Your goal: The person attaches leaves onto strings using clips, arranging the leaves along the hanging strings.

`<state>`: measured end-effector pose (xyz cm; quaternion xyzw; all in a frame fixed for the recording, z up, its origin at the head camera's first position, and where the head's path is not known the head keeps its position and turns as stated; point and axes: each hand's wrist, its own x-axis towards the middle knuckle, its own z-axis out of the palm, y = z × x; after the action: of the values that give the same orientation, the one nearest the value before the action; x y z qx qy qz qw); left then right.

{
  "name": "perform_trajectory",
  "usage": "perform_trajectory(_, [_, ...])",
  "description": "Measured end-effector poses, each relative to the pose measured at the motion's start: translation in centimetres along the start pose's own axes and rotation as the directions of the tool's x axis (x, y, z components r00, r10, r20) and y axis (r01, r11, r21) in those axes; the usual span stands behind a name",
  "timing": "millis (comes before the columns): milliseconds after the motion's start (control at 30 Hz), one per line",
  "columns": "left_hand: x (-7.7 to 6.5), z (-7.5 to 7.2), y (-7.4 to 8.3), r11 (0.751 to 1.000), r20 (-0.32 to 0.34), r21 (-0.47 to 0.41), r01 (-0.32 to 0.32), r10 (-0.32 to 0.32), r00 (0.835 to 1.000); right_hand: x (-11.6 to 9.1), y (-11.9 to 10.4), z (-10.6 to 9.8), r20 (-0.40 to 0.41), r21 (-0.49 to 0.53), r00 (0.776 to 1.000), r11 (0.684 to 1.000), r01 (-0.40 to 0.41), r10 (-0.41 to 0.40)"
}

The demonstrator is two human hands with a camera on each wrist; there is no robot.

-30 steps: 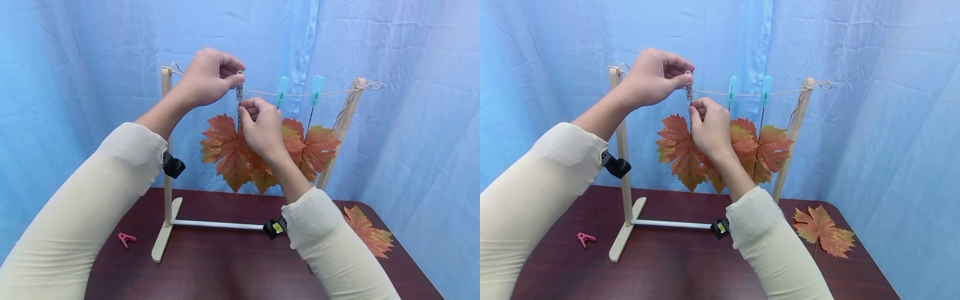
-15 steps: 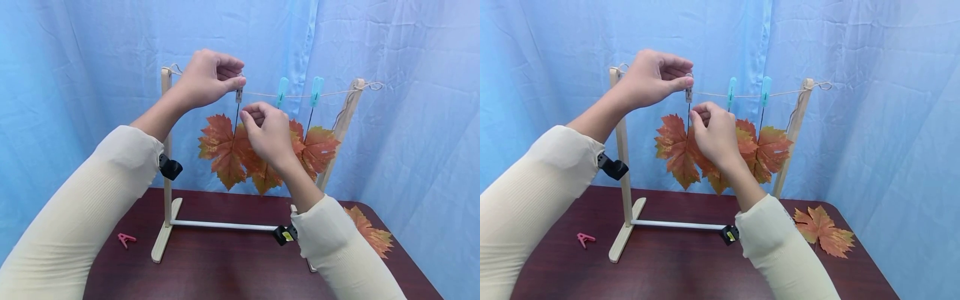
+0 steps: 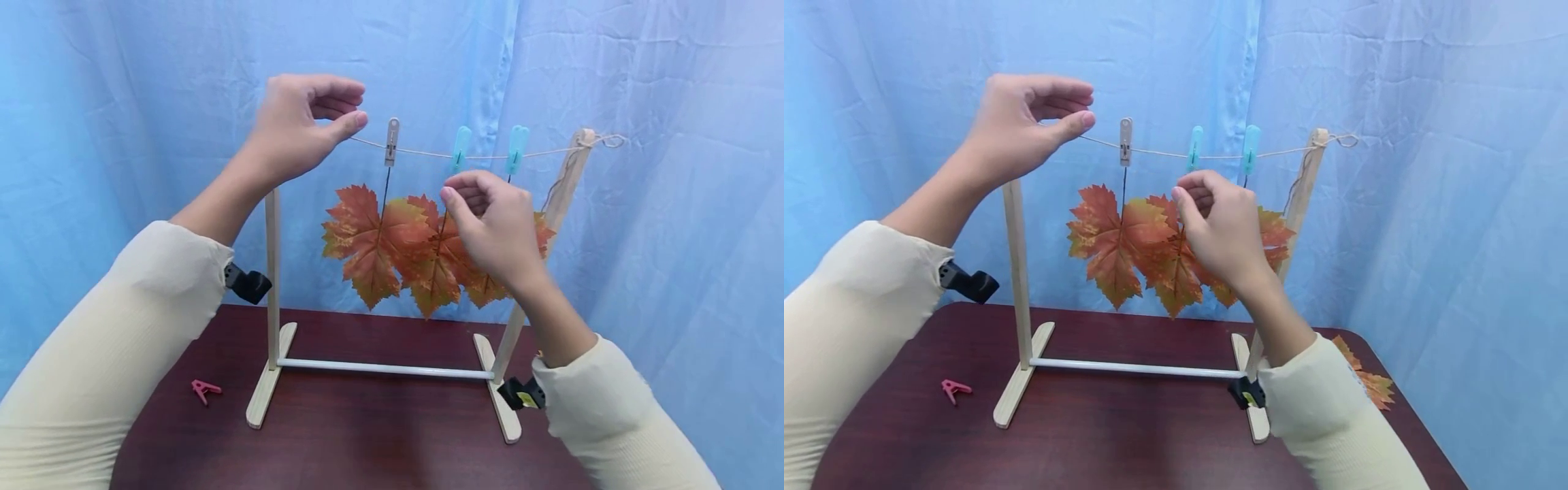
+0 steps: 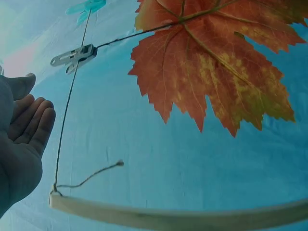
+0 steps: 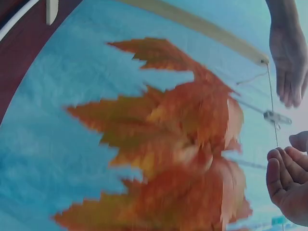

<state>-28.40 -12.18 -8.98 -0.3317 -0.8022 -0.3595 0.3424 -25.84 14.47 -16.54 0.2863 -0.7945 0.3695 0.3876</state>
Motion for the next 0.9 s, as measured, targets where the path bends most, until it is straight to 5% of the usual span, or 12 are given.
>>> perform_trajectory(200, [-1.6, -2.0, -1.1, 0.999, -0.108, -0.040, -0.011, 0.006, 0.994, -1.0, 1.8, -2.4, -0.052, -0.064, 0.994, 0.994, 0.093, -0.097])
perform_trajectory(367, [-3.2, -4.0, -2.8, 0.997, -0.169, -0.072, 0.019, -0.031, 0.985, -2.5, 3.1, -4.8, -0.079, -0.150, 0.993, 0.986, 0.075, -0.087])
perform_trajectory(633, [-6.2, -7.0, -5.9, 0.962, -0.232, -0.222, 0.161, -0.213, 0.949, -4.8, 6.4, -7.6, -0.101, -0.250, 0.984, 0.961, 0.120, -0.149])
perform_trajectory(900, [-11.0, -7.6, -9.6, 0.906, -0.174, -0.282, 0.317, -0.373, 0.911, -9.0, 10.7, -10.4, -0.049, -0.349, 0.990, 0.931, 0.105, -0.130])
